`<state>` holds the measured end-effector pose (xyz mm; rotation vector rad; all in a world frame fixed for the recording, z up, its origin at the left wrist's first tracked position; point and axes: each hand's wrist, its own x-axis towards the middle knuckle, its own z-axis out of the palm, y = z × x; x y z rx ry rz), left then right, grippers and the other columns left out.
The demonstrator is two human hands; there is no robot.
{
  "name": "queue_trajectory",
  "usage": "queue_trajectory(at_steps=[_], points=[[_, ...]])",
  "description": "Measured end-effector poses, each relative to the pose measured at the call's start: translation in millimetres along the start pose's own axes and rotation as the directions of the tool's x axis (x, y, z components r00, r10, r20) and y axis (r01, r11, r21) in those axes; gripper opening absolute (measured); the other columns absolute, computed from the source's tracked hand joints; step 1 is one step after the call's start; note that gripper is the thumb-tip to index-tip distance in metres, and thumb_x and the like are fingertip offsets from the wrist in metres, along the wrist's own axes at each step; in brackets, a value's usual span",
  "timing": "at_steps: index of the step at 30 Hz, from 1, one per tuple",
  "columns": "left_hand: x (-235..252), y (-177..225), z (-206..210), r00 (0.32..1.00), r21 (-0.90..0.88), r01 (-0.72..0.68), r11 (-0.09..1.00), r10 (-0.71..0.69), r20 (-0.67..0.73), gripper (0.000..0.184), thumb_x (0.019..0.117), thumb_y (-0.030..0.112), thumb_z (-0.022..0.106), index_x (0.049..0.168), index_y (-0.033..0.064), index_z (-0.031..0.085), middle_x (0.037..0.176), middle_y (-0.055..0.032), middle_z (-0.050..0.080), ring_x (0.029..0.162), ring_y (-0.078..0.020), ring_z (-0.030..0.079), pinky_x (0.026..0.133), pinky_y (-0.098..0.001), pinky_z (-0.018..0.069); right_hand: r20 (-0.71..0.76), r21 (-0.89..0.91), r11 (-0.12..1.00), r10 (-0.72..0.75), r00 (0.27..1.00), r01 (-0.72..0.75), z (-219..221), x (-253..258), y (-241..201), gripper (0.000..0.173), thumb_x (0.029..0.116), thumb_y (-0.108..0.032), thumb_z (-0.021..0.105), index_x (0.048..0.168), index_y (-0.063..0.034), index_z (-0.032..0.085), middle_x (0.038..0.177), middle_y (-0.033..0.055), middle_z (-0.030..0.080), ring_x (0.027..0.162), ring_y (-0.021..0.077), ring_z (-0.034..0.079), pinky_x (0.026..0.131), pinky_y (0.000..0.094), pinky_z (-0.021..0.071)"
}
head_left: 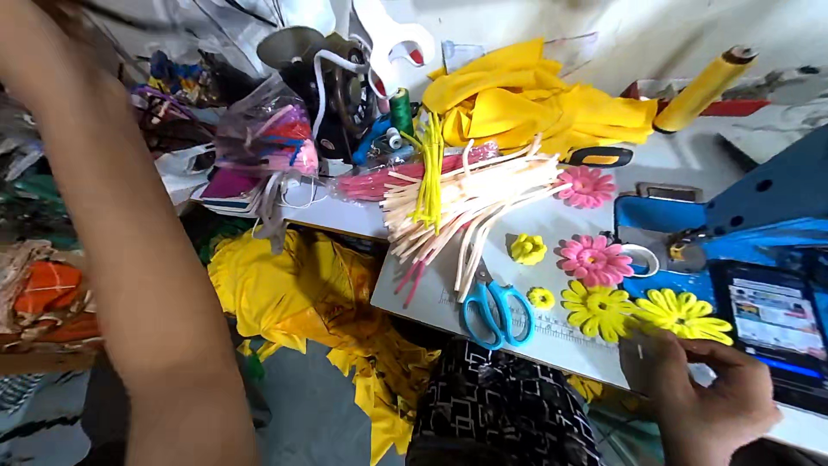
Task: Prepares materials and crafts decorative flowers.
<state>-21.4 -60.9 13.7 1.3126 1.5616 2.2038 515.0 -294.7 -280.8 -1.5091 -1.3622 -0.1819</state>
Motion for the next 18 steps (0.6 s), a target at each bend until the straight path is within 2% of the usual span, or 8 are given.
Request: queue_trajectory(at_steps=[1,3,5,9,11,13,15,18], points=[[-27,7,-5,0.999,-0.102,0.005,0.995,0.001,0.051,0.015,0.1083,0.009,0.041,0.099,0.0081,0.053,0.08,0.0016,0.06,0.075,-0.0079,0.062,0.073,-0.0239,0.0548,-0.001,0.014,1.0,-0.004,1.0,0.004,0,0,1,0.031,0.1002,-0.012,0.061,0.094,0.018,0.055,0.083,0.023,0.061,0.081,0.0048,0.061,0.081,0.0146,0.0481],[-93,17,-13,0.99,-0.211,0.053,0.976,-0.024,0.139,0.017,0.1119,0.023,0.037,0.108,0.0127,0.051,0.076,0.0077,0.061,0.071,-0.0066,0.064,0.072,-0.0261,0.0565,0.006,0.035,0.999,-0.034,0.999,0.034,-1,-1,3,0.031,0.1004,-0.012,0.061,0.094,0.0172,0.055,0.083,0.0225,0.061,0.082,0.0044,0.061,0.082,0.0145,0.0483],[-163,23,-17,0.982,-0.263,0.151,0.953,-0.115,0.148,0.017,0.1123,0.024,0.037,0.11,0.0162,0.051,0.073,0.0119,0.061,0.07,-0.0032,0.065,0.073,-0.0237,0.0581,0.025,0.067,0.992,-0.107,0.994,0.105,-4,0,-2,0.028,0.1,-0.012,0.062,0.094,0.0145,0.056,0.083,0.0233,0.061,0.084,0.0092,0.061,0.084,0.0177,0.0483],[-266,24,-17,0.937,-0.424,0.34,0.84,-0.265,0.226,0.018,0.1116,0.026,0.039,0.108,0.0222,0.056,0.073,0.0134,0.061,0.07,-0.0011,0.065,0.073,-0.0207,0.0581,0.095,0.235,0.921,-0.339,0.936,0.31,-15,6,-55,0.016,0.1036,-0.025,0.061,0.104,-0.0091,0.059,0.098,0.0043,0.063,0.099,0.0094,0.061,0.093,0.0234,0.0481],[-308,27,-5,0.906,-0.512,0.421,0.749,-0.315,0.284,0.021,0.1116,0.023,0.037,0.105,0.0225,0.057,0.075,0.012,0.064,0.072,-0.002,0.067,0.075,-0.0219,0.0593,0.126,0.323,0.873,-0.422,0.898,0.365,-18,8,-94,0.023,0.1055,-0.033,0.057,0.111,-0.0119,0.063,0.104,0.003,0.065,0.105,0.0131,0.061,0.097,0.0275,0.046],[-348,31,9,0.849,-0.581,0.528,0.62,-0.359,0.388,0.027,0.1121,0.023,0.034,0.105,0.023,0.06,0.078,0.0101,0.068,0.077,-0.0036,0.07,0.078,-0.0243,0.0609,0.226,0.479,0.842,-0.392,0.892,0.249,-12,7,-124,0.036,0.1068,-0.039,0.054,0.114,-0.0071,0.067,0.106,0.0049,0.071,0.104,0.0104,0.064,0.096,0.0249,0.048],[-384,38,22,0.768,-0.577,0.641,0.506,-0.404,0.498,0.028,0.1118,0.021,0.032,0.105,0.0214,0.06,0.079,0.0083,0.068,0.076,-0.0052,0.07,0.077,-0.0252,0.0611,0.4,0.623,0.779,-0.248,0.882,-0.063,1,4,-137,0.046,0.1065,-0.037,0.054,0.123,0.0034,0.066,0.112,0.0086,0.073,0.101,0.0049,0.067,0.091,0.0216,0.0549],[-428,43,26,0.643,-0.515,0.765,0.387,-0.403,0.651,0.026,0.1107,0.015,0.034,0.104,0.0158,0.059,0.076,0.0051,0.067,0.073,-0.007,0.069,0.074,-0.0244,0.0605,0.49,0.756,0.476,0.045,0.871,-0.45,11,3,-139,0.029,0.1055,-0.015,0.053,0.126,0.0016,0.065,0.108,0.0011,0.075,0.086,0.0013,0.069,0.078,0.0202,0.0582]])
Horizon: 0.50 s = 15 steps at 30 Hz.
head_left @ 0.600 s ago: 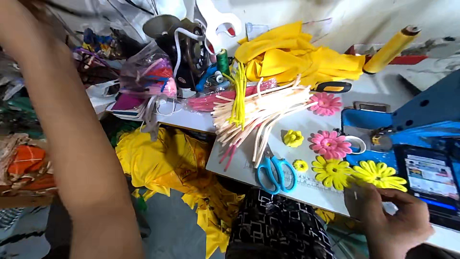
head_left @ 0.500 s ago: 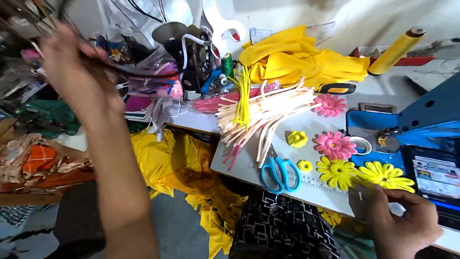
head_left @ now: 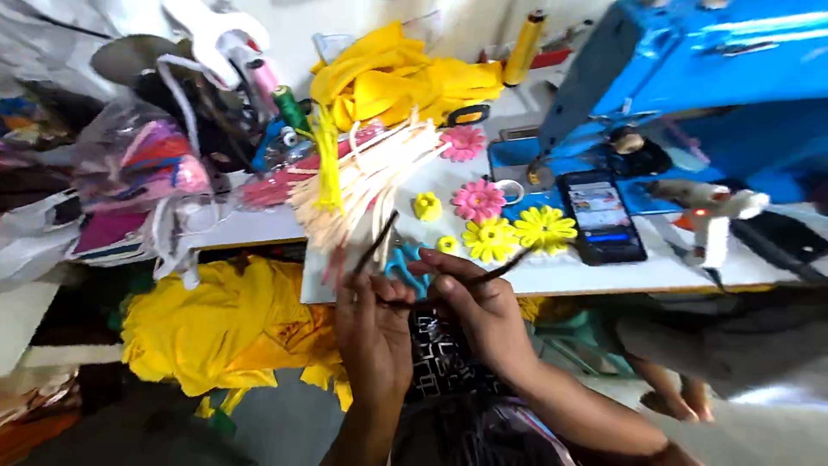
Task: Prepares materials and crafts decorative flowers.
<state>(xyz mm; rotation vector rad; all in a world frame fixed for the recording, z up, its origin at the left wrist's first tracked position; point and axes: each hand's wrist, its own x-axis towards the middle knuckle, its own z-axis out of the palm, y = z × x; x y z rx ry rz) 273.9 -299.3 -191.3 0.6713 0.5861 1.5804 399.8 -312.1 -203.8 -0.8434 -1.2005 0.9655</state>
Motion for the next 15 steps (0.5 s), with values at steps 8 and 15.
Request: queue_trajectory(at_steps=[8,15], points=[[12,16,-19,0.956,0.099,0.293,0.951,-0.291,-0.03,0.042,0.112,0.02,0.023,0.091,0.0186,0.059,0.062,0.0116,0.052,0.053,0.0017,0.051,0.053,-0.0125,0.046,0.203,0.086,0.969,0.212,0.956,-0.233,-41,-43,7,0.033,0.1117,-0.022,0.041,0.112,-0.0045,0.069,0.066,-0.0156,0.055,0.054,-0.0087,0.048,0.052,0.0104,0.0425],[7,-12,-9,0.952,0.407,0.252,0.878,-0.3,0.056,0.027,0.1067,0.012,0.041,0.095,0.0167,0.065,0.072,0.0103,0.057,0.057,0.0026,0.05,0.053,-0.0129,0.0437,0.268,0.112,0.861,0.455,0.849,-0.497,-59,-36,0,0.052,0.1126,-0.037,0.02,0.091,-0.0122,0.06,0.054,-0.0156,0.046,0.045,-0.008,0.038,0.044,0.0105,0.0307]])
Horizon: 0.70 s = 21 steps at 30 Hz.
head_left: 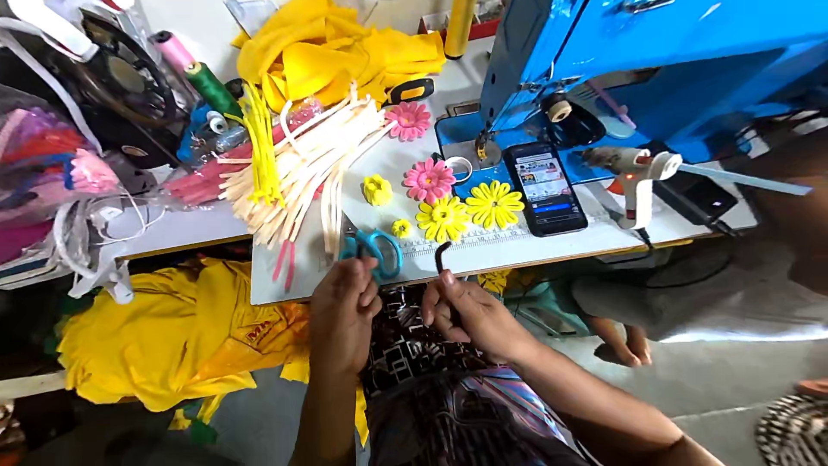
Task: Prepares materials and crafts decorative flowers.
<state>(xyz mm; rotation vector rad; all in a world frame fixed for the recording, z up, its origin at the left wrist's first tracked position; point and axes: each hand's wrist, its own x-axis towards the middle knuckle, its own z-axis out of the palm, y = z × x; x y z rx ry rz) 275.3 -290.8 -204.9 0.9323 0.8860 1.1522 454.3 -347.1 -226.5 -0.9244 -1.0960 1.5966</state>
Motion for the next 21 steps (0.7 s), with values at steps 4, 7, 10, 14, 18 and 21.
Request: queue_trajectory(at_steps=[4,7,10,14,18,21], points=[[2,-14,11,0.995,0.153,-0.012,0.988,-0.004,0.105,0.022,0.1062,0.008,0.044,0.101,0.0081,0.065,0.095,-0.0013,0.071,0.084,-0.0111,0.071,0.077,-0.0284,0.0619,0.085,0.02,0.983,0.178,0.98,-0.181,-3,2,-3,0.06,0.1117,-0.039,0.012,0.082,-0.0133,0.058,0.053,-0.0124,0.05,0.042,-0.0067,0.037,0.041,0.0108,0.0285],[1,-14,20,0.998,0.119,0.063,0.991,-0.066,0.023,0.018,0.1031,0.002,0.052,0.101,0.0009,0.071,0.094,-0.0067,0.076,0.085,-0.0156,0.075,0.08,-0.0316,0.0634,0.006,0.094,0.971,0.219,0.976,-0.219,-5,4,-5,0.061,0.112,-0.037,0.013,0.077,-0.0137,0.057,0.051,-0.0112,0.048,0.039,-0.0062,0.036,0.039,0.011,0.0275],[-1,-19,25,0.994,0.081,0.106,0.991,-0.106,-0.001,0.016,0.0999,-0.002,0.057,0.098,-0.0016,0.073,0.088,-0.0071,0.076,0.082,-0.0145,0.075,0.081,-0.0295,0.0627,-0.005,0.159,0.951,0.271,0.963,-0.266,-7,5,-7,0.06,0.1127,-0.038,0.014,0.078,-0.0132,0.056,0.051,-0.009,0.05,0.038,-0.0053,0.036,0.039,0.011,0.0283],[-2,-26,25,0.999,0.155,0.033,0.987,-0.035,0.009,0.013,0.0981,-0.002,0.061,0.099,-0.0021,0.074,0.084,-0.0038,0.075,0.077,-0.0092,0.072,0.078,-0.0258,0.0614,0.04,0.136,0.942,0.303,0.952,-0.306,-5,9,-6,0.06,0.1129,-0.039,0.016,0.076,-0.0122,0.055,0.051,-0.0081,0.049,0.037,-0.0049,0.035,0.037,0.0112,0.0274],[-3,-28,23,0.997,0.212,-0.053,0.976,0.042,0.057,0.013,0.0994,0.001,0.06,0.101,-0.0009,0.072,0.087,-0.0031,0.075,0.08,-0.008,0.072,0.078,-0.0247,0.0607,0.054,0.114,0.943,0.308,0.95,-0.313,-3,12,-5,0.057,0.1129,-0.036,0.018,0.078,-0.0125,0.057,0.051,-0.0092,0.048,0.037,-0.0053,0.034,0.037,0.0112,0.0269],[2,-28,16,0.998,0.092,-0.056,0.994,0.055,0.019,0.023,0.1082,0.013,0.042,0.103,0.009,0.065,0.088,-0.0007,0.074,0.083,-0.0108,0.072,0.079,-0.0287,0.0604,0.023,0.156,0.969,0.191,0.981,-0.192,4,13,2,0.046,0.112,-0.028,0.03,0.081,-0.0124,0.061,0.054,-0.0118,0.045,0.043,-0.0047,0.038,0.043,0.0115,0.0322]])
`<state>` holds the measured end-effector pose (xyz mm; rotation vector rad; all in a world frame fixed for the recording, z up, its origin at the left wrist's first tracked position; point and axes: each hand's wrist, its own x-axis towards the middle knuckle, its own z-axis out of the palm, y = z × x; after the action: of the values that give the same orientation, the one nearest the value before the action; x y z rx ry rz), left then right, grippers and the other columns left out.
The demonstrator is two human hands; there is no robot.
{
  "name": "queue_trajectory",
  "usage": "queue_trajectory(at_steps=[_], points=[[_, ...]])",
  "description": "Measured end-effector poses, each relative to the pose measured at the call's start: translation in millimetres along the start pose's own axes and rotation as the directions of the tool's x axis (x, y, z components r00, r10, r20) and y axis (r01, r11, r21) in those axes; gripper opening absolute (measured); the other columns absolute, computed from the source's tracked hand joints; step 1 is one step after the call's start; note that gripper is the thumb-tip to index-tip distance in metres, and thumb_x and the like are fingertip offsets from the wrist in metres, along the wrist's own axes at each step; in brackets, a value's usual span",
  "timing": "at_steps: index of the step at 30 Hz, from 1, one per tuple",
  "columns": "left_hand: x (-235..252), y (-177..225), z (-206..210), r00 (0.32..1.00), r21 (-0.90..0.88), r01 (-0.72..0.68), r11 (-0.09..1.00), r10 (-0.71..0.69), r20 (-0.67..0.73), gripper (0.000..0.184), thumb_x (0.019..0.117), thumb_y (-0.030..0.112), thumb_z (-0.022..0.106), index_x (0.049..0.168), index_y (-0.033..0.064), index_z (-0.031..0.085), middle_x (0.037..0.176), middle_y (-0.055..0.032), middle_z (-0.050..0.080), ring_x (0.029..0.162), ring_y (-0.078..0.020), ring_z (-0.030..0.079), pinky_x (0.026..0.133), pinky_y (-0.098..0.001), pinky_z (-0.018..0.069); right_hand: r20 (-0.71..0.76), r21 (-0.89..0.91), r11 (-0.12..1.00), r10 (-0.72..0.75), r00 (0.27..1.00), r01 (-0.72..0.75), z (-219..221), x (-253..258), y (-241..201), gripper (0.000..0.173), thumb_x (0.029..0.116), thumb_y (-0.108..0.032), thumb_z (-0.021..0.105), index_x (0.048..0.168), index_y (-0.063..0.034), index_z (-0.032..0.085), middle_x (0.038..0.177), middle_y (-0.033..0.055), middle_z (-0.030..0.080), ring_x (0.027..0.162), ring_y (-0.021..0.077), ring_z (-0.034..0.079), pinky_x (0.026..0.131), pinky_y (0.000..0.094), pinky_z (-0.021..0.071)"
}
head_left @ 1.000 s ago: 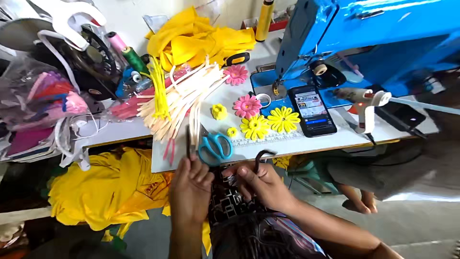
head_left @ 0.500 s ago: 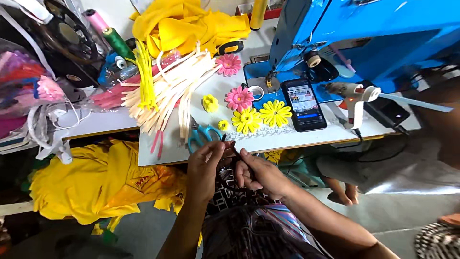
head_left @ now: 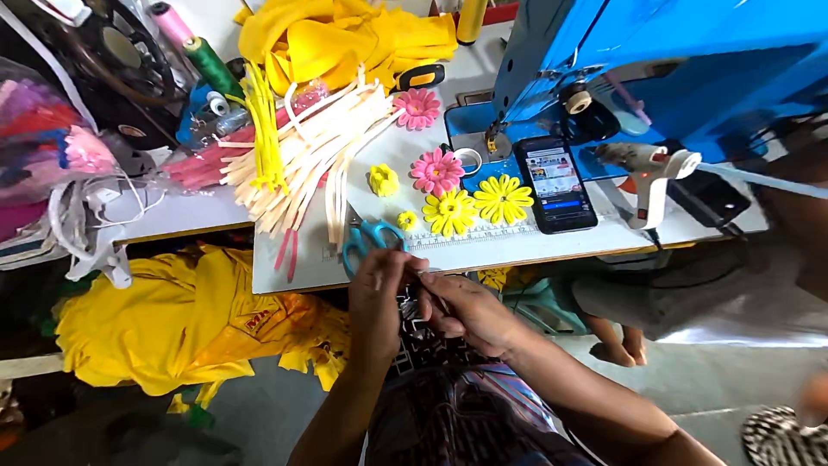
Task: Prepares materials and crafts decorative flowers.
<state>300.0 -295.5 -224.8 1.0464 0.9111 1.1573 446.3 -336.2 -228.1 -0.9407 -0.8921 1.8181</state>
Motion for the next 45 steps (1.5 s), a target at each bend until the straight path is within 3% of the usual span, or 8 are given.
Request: queue_trajectory(at_steps=[3,7,20,25,30,39,42,45], points=[[8,14,-11,0.991,-0.253,-0.002,0.967,-0.032,-0.13,0.03,0.1122,0.024,0.029,0.103,0.0223,0.057,0.076,0.0097,0.063,0.072,-0.0058,0.067,0.073,-0.0261,0.0604,0.049,-0.074,0.981,-0.178,0.983,0.181,8,2,16,0.031,0.1095,-0.022,0.039,0.093,-0.0158,0.065,0.082,-0.0126,0.064,0.072,-0.0041,0.058,0.066,0.0154,0.0487],[9,33,-22,0.969,-0.46,-0.07,0.885,-0.049,-0.244,0.034,0.1131,0.029,0.026,0.098,0.0242,0.056,0.067,0.0124,0.055,0.055,0.0009,0.055,0.053,-0.0141,0.0498,0.147,-0.307,0.857,-0.387,0.91,0.414,24,11,35,0.032,0.1076,-0.017,0.047,0.098,0.0013,0.072,0.123,0.0066,0.061,0.118,0.0047,0.054,0.099,0.0209,0.0462],[17,45,-38,0.944,-0.554,-0.176,0.814,-0.021,-0.33,0.046,0.1133,0.031,0.02,0.088,0.0197,0.056,0.058,0.0116,0.047,0.045,0.0026,0.043,0.044,-0.0109,0.0369,0.012,-0.361,0.8,-0.51,0.86,0.48,32,33,20,0.017,0.0955,-0.004,0.068,0.11,0.0043,0.071,0.095,0.0011,0.075,0.084,0.0017,0.07,0.08,0.0206,0.0593],[33,50,-53,0.856,-0.338,-0.403,0.851,0.22,-0.467,0.035,0.1135,0.028,0.02,0.098,0.0214,0.051,0.06,0.012,0.046,0.045,0.0009,0.043,0.045,-0.0129,0.0396,0.108,-0.936,0.174,-0.683,0.722,0.305,21,58,17,0.044,0.094,-0.039,0.072,0.117,-0.0015,0.072,0.1,0.0127,0.071,0.09,0.0237,0.069,0.078,0.0371,0.0586],[39,47,-36,0.879,-0.203,-0.372,0.906,0.273,-0.391,0.025,0.1129,0.022,0.029,0.102,0.0208,0.051,0.066,0.0105,0.05,0.052,-0.0006,0.05,0.05,-0.0149,0.0453,0.096,-0.995,-0.051,-0.613,0.785,0.081,29,84,13,0.043,0.0901,-0.018,0.076,0.127,0.0015,0.067,0.1,0.0228,0.067,0.087,0.0379,0.069,0.07,0.0469,0.0596],[61,64,-36,0.859,-0.348,-0.363,0.864,0.165,-0.485,0.029,0.1136,0.025,0.028,0.099,0.0188,0.052,0.064,0.0079,0.049,0.047,-0.0017,0.046,0.046,-0.0145,0.0427,-0.086,-0.996,-0.004,-0.325,0.942,-0.092,33,93,-19,0.04,0.0983,-0.019,0.066,0.131,0.0047,0.061,0.112,0.0286,0.065,0.101,0.0451,0.067,0.081,0.0544,0.0568],[75,69,-49,0.863,-0.433,-0.372,0.821,0.135,-0.486,0.033,0.1139,0.028,0.024,0.098,0.0188,0.052,0.064,0.008,0.047,0.047,-0.0016,0.044,0.046,-0.014,0.0407,-0.146,-0.964,0.246,-0.172,0.974,-0.101,23,85,-41,0.053,0.101,-0.029,0.063,0.142,0.0015,0.053,0.12,0.0253,0.064,0.108,0.0402,0.066,0.092,0.0562,0.0527],[87,74,-60,0.866,-0.508,-0.366,0.78,0.085,-0.493,0.036,0.1137,0.03,0.023,0.093,0.019,0.051,0.062,0.0086,0.047,0.045,-0.0013,0.044,0.046,-0.0136,0.0415,-0.079,-0.832,0.555,-0.108,0.991,-0.006,4,73,-50,0.058,0.0996,-0.03,0.064,0.148,-0.002,0.047,0.102,0.012,0.068,0.083,0.019,0.065,0.077,0.0396,0.0552]])
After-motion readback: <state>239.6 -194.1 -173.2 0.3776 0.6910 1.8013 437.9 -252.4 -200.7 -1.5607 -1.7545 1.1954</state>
